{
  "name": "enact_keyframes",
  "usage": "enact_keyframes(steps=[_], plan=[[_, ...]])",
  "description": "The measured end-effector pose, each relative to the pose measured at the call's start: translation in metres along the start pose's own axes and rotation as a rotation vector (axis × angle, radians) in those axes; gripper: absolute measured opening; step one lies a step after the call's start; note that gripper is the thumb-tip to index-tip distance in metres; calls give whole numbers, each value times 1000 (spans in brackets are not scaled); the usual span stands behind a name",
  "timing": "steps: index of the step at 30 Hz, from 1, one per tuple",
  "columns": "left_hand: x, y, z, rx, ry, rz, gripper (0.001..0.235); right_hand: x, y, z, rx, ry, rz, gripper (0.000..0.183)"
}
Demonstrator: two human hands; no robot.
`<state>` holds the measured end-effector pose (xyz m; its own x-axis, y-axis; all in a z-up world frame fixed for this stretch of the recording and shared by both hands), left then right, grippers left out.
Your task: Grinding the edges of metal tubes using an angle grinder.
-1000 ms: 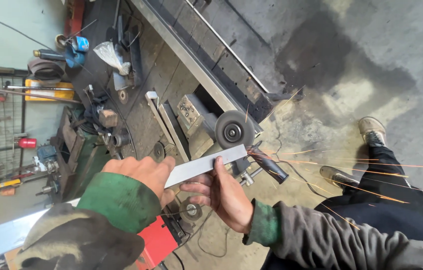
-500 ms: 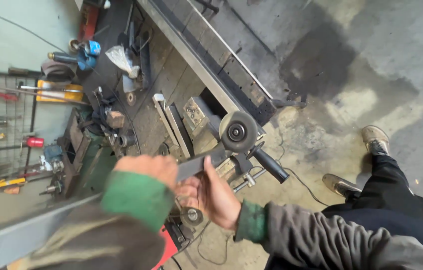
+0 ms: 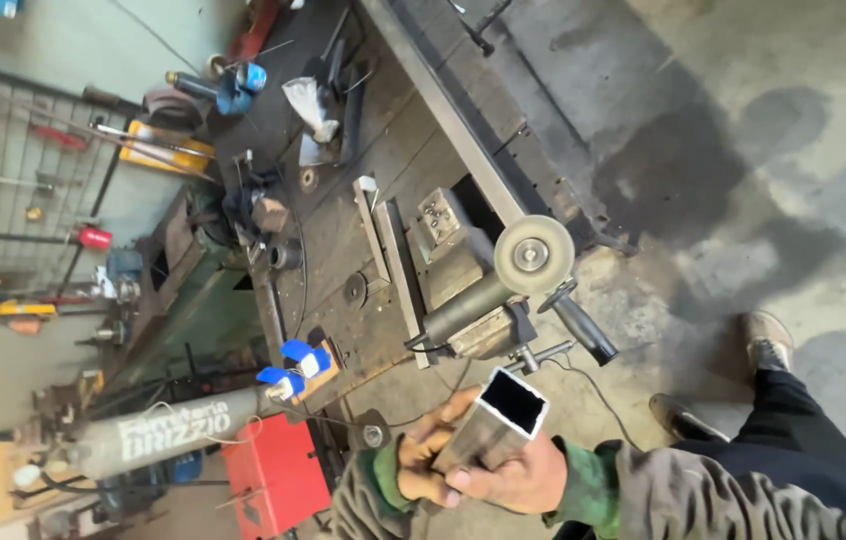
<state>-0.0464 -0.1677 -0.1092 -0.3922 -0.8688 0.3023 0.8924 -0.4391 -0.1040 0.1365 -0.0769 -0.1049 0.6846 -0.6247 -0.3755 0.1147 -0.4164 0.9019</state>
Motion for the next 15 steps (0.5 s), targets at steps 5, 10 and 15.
enact_keyframes(steps=[5, 10, 15], plan=[[-8, 37, 6, 581, 10, 37, 110, -7, 23, -5, -230, -12, -109, 38], [-2, 57, -4, 718, -21, -97, 111, 5, 12, 2, 49, 103, 64, 23], [-14, 79, -2, -699, -184, 928, 83, 7, -30, 14, 632, -66, 599, 25]])
Point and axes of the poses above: each hand's wrist, its own x-axis away from the middle knuckle, its own y-axis out of the palm, z = x × y, the point moved 3 cm from there along -x, towards the middle knuckle, and after that the axes turned 1 degree about -x, right-handed, at the moved point
